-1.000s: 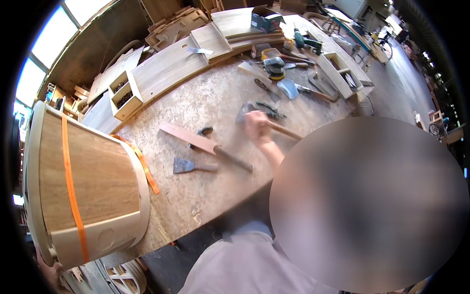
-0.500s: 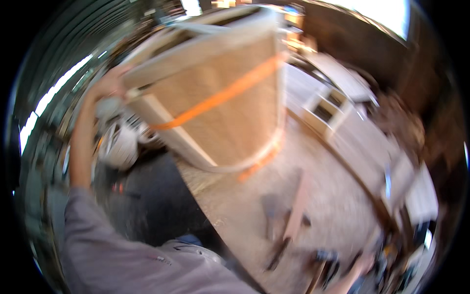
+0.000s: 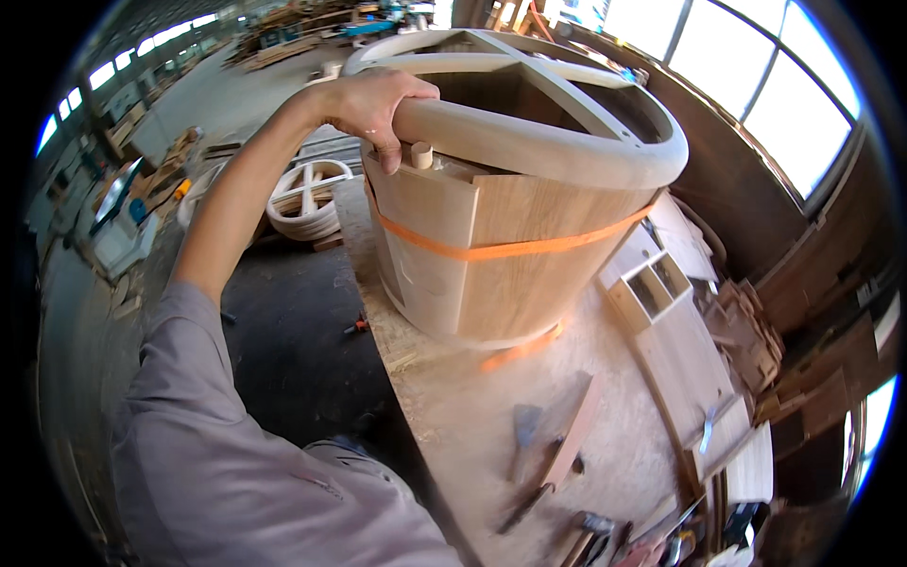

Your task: The person assembles a wooden barrel by fitting staves into a white plastic frame and securing them with an orange strap. They then use a hammer to tap the staves into place and apply a large orange clamp to tighten the assembly.

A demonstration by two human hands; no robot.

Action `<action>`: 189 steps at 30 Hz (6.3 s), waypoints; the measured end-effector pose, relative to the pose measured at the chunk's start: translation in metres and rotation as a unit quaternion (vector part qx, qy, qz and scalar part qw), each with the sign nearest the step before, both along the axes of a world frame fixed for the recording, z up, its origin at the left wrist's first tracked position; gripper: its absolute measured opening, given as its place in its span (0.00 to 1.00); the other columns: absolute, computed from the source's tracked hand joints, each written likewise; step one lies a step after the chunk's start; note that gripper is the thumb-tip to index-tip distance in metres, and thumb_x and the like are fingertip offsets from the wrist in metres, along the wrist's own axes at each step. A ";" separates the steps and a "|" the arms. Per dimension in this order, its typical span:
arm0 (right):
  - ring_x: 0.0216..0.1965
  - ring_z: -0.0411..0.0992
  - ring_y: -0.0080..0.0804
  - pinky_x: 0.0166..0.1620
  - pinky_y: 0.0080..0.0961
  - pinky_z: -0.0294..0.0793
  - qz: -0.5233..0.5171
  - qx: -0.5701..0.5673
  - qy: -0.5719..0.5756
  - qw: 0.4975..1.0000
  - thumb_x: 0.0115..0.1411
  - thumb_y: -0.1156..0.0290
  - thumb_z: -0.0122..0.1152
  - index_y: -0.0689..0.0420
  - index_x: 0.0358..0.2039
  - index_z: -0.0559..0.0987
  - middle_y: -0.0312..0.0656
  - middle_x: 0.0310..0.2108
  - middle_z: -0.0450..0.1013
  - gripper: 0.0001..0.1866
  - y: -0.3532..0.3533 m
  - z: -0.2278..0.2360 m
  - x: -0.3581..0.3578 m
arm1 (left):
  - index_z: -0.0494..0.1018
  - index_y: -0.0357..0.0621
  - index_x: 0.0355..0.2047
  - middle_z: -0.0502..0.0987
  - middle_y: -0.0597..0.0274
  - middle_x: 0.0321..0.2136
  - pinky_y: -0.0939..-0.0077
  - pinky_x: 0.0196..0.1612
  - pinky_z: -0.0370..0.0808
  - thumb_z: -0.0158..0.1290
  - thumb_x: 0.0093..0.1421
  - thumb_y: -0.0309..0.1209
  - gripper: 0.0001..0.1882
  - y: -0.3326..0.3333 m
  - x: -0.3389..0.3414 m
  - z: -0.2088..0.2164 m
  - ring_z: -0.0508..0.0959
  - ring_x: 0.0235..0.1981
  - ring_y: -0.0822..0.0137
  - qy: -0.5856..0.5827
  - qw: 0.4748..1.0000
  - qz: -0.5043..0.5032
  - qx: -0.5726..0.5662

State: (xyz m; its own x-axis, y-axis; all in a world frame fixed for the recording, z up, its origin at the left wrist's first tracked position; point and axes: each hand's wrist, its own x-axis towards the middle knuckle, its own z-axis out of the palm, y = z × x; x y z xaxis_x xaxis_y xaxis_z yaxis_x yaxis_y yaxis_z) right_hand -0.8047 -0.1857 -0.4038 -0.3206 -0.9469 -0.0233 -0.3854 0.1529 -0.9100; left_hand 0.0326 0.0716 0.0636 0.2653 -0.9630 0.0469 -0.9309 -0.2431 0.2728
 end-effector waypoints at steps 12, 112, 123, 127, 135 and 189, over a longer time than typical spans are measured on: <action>0.21 0.72 0.30 0.26 0.28 0.71 0.284 -0.444 0.353 0.773 0.49 0.83 0.68 0.56 0.47 0.84 0.41 0.23 0.75 0.22 0.270 0.381 0.477 | 0.75 0.39 0.41 0.81 0.50 0.35 0.62 0.43 0.75 0.75 0.30 0.41 0.37 0.009 0.011 -0.008 0.81 0.40 0.53 -0.069 0.990 -0.084 -0.092; 0.25 0.70 0.23 0.31 0.22 0.71 0.236 -0.323 0.111 0.910 0.64 0.76 0.57 0.64 0.58 0.74 0.46 0.29 0.76 0.21 0.309 0.293 0.570 | 0.73 0.39 0.40 0.81 0.44 0.34 0.55 0.46 0.74 0.74 0.31 0.43 0.36 0.002 0.019 -0.014 0.81 0.41 0.43 -0.125 0.972 -0.125 -0.154; 0.28 0.77 0.52 0.31 0.44 0.75 0.129 -0.085 0.271 0.950 0.59 0.69 0.61 0.58 0.33 0.73 0.51 0.27 0.77 0.08 0.310 0.014 0.444 | 0.67 0.37 0.56 0.77 0.47 0.46 0.61 0.54 0.72 0.68 0.45 0.32 0.37 0.003 0.019 -0.018 0.78 0.48 0.51 -0.024 0.962 -0.222 -0.157; 0.30 0.76 0.50 0.32 0.46 0.75 0.073 -0.079 0.459 0.882 0.61 0.66 0.59 0.57 0.34 0.73 0.51 0.30 0.77 0.08 0.276 -0.074 0.400 | 0.64 0.35 0.60 0.76 0.47 0.49 0.60 0.56 0.72 0.67 0.48 0.35 0.41 -0.014 0.008 -0.045 0.77 0.50 0.50 -0.046 0.956 -0.218 -0.192; 0.41 0.73 0.52 0.42 0.43 0.75 0.226 -0.355 0.190 0.887 0.50 0.79 0.65 0.59 0.35 0.76 0.51 0.42 0.72 0.11 0.204 0.049 0.491 | 0.78 0.36 0.43 0.81 0.47 0.37 0.60 0.48 0.72 0.39 0.70 0.52 0.30 -0.029 -0.010 -0.066 0.79 0.41 0.48 -0.224 0.869 -0.023 -0.440; 0.27 0.76 0.47 0.35 0.40 0.73 0.685 0.069 0.336 0.642 0.62 0.60 0.62 0.62 0.29 0.78 0.52 0.23 0.76 0.16 0.382 -0.062 0.706 | 0.81 0.50 0.36 0.81 0.49 0.35 0.54 0.44 0.77 0.52 0.55 0.33 0.10 0.593 -0.055 -0.616 0.81 0.41 0.45 0.292 0.668 0.684 0.026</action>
